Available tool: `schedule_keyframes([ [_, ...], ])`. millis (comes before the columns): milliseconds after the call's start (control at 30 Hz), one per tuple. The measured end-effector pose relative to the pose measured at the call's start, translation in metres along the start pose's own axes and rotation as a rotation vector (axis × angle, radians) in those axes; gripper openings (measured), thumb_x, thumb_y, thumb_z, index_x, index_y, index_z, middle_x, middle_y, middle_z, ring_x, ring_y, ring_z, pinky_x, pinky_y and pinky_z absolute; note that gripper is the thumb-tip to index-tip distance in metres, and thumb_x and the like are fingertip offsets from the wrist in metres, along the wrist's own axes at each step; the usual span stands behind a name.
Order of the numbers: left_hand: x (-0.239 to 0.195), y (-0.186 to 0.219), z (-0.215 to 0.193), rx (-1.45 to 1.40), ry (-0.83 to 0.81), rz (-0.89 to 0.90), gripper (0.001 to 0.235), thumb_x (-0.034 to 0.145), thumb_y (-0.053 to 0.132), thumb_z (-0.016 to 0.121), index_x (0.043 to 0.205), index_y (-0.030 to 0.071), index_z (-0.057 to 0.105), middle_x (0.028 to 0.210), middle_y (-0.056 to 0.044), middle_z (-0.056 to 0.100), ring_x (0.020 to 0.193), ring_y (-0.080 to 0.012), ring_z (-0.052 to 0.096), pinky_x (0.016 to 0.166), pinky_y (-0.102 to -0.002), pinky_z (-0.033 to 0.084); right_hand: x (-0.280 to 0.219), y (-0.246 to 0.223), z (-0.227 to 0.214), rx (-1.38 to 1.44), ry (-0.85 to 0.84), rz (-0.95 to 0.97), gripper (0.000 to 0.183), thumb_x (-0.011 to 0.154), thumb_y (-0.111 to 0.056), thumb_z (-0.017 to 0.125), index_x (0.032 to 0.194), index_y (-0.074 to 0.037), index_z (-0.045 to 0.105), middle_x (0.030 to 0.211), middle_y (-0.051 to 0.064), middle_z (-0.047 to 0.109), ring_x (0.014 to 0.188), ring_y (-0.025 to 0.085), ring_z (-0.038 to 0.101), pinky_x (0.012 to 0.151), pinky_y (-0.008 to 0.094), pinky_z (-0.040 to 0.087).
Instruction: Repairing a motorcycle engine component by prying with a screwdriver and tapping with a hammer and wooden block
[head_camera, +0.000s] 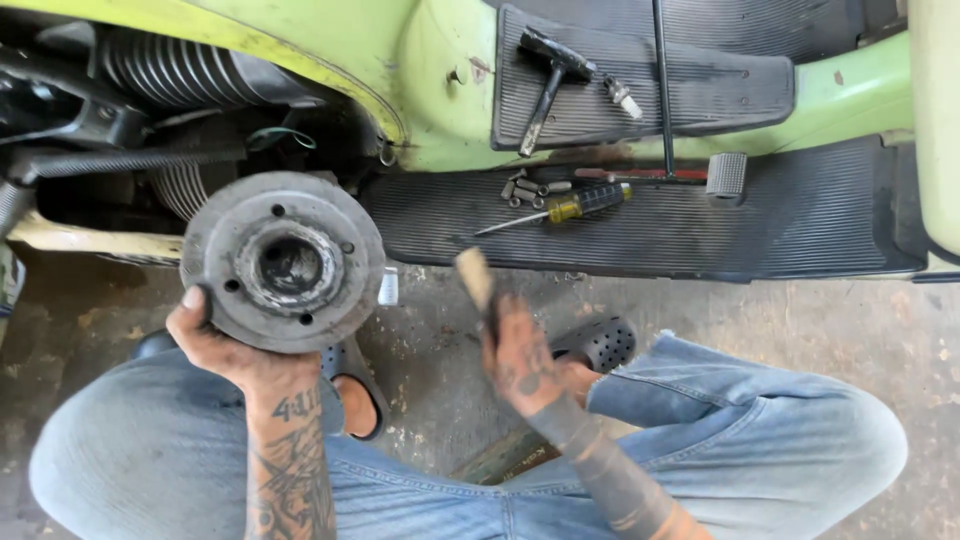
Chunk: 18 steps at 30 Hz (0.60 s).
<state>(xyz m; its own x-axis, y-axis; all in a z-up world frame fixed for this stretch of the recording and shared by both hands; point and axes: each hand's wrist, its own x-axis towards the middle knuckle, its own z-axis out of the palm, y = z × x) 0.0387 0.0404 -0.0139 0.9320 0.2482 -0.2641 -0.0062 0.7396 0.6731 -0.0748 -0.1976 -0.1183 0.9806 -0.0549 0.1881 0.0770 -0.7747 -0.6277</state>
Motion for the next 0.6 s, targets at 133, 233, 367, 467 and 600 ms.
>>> schedule_keyframes([
  [133, -0.003, 0.005, 0.028, -0.134, 0.343, -0.020, 0.054, 0.070, 0.037, 0.068, 0.117, 0.012, 0.073, 0.119, -0.015, 0.074, 0.104, -0.0260, 0.072, 0.103, -0.042, 0.062, -0.012, 0.011, 0.003, -0.093, 0.128, 0.219, 0.045, 0.082, -0.029, 0.084, 0.117, -0.004, 0.071, 0.108, 0.025, 0.073, 0.099, 0.044, 0.072, 0.084, 0.052, 0.061],
  [233, 0.001, 0.008, 0.019, -0.161, 0.343, -0.019, 0.050, 0.070, 0.038, 0.069, 0.112, 0.012, 0.074, 0.113, -0.015, 0.075, 0.102, -0.0277, 0.072, 0.100, -0.042, 0.062, -0.012, 0.081, -0.062, -0.347, 0.041, 0.481, 0.026, 0.087, -0.026, 0.071, 0.105, -0.007, 0.068, 0.093, 0.023, 0.074, 0.094, 0.043, 0.074, 0.077, 0.052, 0.060],
  [367, 0.007, 0.010, 0.002, -0.177, 0.306, -0.032, 0.051, 0.072, 0.039, 0.071, 0.113, 0.010, 0.074, 0.113, -0.015, 0.074, 0.102, -0.0286, 0.071, 0.099, -0.044, 0.060, -0.039, 0.114, -0.001, -0.444, 0.253, 0.373, 0.041, 0.094, -0.014, 0.063, 0.127, 0.009, 0.055, 0.110, 0.032, 0.063, 0.095, 0.043, 0.067, 0.079, 0.049, 0.058],
  [467, -0.002, 0.017, 0.001, -0.175, 0.301, -0.022, 0.057, 0.072, 0.040, 0.069, 0.119, 0.008, 0.072, 0.117, -0.016, 0.072, 0.106, -0.0290, 0.070, 0.100, -0.045, 0.060, -0.049, 0.053, 0.093, -0.283, 0.180, 0.371, 0.045, 0.096, -0.031, 0.057, 0.131, -0.003, 0.056, 0.118, 0.017, 0.062, 0.102, 0.033, 0.066, 0.084, 0.043, 0.057],
  [600, -0.001, 0.026, 0.003, -0.171, 0.295, -0.006, 0.053, 0.074, 0.040, 0.068, 0.117, 0.009, 0.074, 0.118, -0.017, 0.073, 0.105, -0.0292, 0.072, 0.100, -0.043, 0.062, -0.026, 0.018, 0.024, -0.212, 0.278, 0.465, 0.037, 0.098, -0.027, 0.063, 0.115, 0.006, 0.064, 0.105, 0.039, 0.063, 0.101, 0.058, 0.061, 0.080, 0.064, 0.054],
])
